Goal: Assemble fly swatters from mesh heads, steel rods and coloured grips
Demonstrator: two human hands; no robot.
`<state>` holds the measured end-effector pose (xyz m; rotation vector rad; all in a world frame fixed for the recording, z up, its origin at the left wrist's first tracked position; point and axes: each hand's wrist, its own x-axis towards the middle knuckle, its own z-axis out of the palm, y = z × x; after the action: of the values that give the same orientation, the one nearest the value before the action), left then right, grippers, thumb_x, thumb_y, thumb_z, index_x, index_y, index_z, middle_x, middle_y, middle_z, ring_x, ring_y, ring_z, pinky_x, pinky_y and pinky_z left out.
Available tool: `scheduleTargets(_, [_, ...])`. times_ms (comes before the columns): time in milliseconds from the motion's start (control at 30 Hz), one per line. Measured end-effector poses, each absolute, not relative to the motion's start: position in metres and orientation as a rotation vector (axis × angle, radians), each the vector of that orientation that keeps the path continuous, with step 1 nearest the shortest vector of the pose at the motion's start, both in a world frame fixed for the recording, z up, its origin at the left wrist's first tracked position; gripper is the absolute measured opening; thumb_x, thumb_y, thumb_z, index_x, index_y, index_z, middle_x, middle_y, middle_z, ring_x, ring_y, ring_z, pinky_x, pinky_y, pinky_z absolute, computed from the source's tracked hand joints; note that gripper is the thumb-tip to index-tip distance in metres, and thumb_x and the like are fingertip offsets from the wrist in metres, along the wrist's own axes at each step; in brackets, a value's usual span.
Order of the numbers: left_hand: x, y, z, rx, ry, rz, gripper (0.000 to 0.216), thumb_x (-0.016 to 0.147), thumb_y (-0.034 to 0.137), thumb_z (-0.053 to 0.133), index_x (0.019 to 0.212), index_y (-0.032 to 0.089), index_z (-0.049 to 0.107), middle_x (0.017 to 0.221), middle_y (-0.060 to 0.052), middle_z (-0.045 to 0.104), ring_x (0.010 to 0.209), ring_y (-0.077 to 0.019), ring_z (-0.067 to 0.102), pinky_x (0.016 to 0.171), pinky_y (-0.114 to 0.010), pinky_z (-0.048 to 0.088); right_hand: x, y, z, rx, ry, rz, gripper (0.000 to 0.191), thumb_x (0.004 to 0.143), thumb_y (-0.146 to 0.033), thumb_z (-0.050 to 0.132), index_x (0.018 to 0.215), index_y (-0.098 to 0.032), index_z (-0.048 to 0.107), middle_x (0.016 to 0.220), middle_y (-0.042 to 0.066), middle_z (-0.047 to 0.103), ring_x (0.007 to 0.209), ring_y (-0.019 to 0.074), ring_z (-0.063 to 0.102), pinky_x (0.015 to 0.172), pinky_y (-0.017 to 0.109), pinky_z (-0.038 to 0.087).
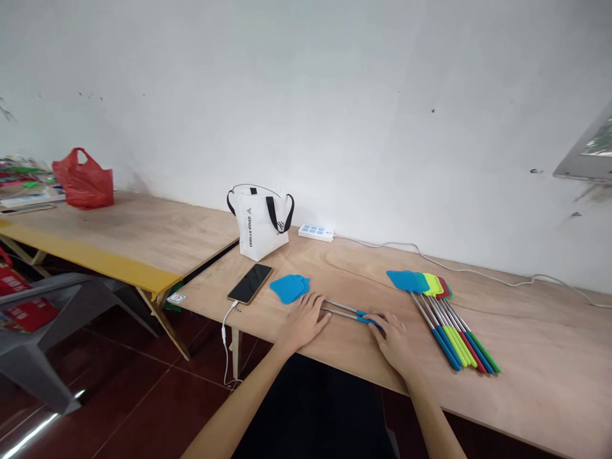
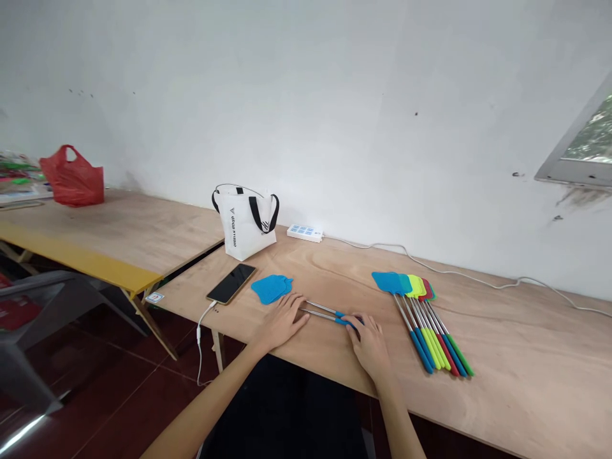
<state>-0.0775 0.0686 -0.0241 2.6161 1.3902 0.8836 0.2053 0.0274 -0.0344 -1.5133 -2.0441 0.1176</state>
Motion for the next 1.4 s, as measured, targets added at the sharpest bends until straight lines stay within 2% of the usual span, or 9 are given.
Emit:
scheduleTargets(167, [-0.078,0.068,-0.017,2.626,1.311,0.855,0.031,0.102,0.028,0.043,0.131,0.023,0.052,0.134,-0.008,0.059,0.13,-0.0248,0.051,0.113,-0.045,0.04,0.205,0.029,-0.038,-1.546,-2.025,0.08,0.035,0.101,-0.038,0.038,0.122,-0.035,0.067,0.126,0.005,0.065,0.12,0.0269,0.057,0.101,0.049,0.044])
scheduleTargets(267, [-0.078,0.068,-0.015,2.644,1.276,0.823,0.035,0.098,0.015,0.041,0.131,0.024,0.051,0.134,-0.007,0.059,0.13,-0.0236,0.051,0.114,-0.044,0.039,0.204,0.03,-0.038,-1.553,-2.022,0.063,0.036,0.101,-0.037,0.038,0.122,-0.035,0.067,0.126,0.005,0.065,0.12,0.0266,0.057,0.1,0.048,0.045])
scheduleTargets(367, [-0.079,0.067,-0.016,2.621,1.279,0.81,0.035,0.094,0.011,0.042,0.125,0.023,0.051,0.132,-0.007,0.06,0.127,-0.024,0.052,0.11,-0.044,0.042,0.204,0.031,-0.038,-1.549,-2.025,0.047,0.035,0.101,-0.036,0.037,0.121,-0.034,0.066,0.126,0.005,0.065,0.121,0.0256,0.057,0.098,0.045,0.046])
scheduleTargets(500, [-0.078,0.067,-0.015,2.6,1.285,0.814,0.022,0.097,0.013,0.041,0.111,0.024,0.052,0.127,-0.006,0.061,0.122,-0.0239,0.054,0.107,-0.044,0.043,0.203,0.031,-0.038,-1.57,-2.019,0.022,0.032,0.1,-0.036,0.038,0.118,-0.032,0.065,0.126,0.004,0.065,0.12,0.025,0.058,0.097,0.043,0.046])
scheduleTargets(600, [-0.077,0.066,-0.013,2.615,1.279,0.821,0.018,0.099,0.015,0.041,0.109,0.024,0.052,0.123,-0.006,0.061,0.12,-0.0238,0.055,0.105,-0.043,0.044,0.202,0.031,-0.037,-1.579,-2.009,0.016,0.029,0.1,-0.036,0.038,0.114,-0.031,0.063,0.125,0.004,0.065,0.119,0.0247,0.058,0.097,0.044,0.045])
scheduleTargets(867, [-0.078,0.067,-0.015,2.647,1.292,0.83,0.017,0.1,0.017,0.042,0.111,0.024,0.053,0.124,-0.006,0.061,0.119,-0.0236,0.056,0.105,-0.043,0.043,0.201,0.03,-0.039,-1.601,-1.939,-0.016,0.024,0.098,-0.034,0.04,0.109,-0.027,0.06,0.121,0.007,0.065,0.117,0.026,0.058,0.096,0.044,0.045])
scheduleTargets(1400, [-0.077,0.068,-0.016,2.668,1.281,0.827,0.025,0.102,0.02,0.038,0.121,0.023,0.054,0.128,-0.007,0.06,0.123,-0.0245,0.054,0.108,-0.045,0.042,0.2,0.03,-0.04,-1.607,-1.963,-0.053,0.028,0.1,-0.04,0.039,0.115,-0.027,0.059,0.122,0.007,0.066,0.117,0.0264,0.059,0.099,0.045,0.045])
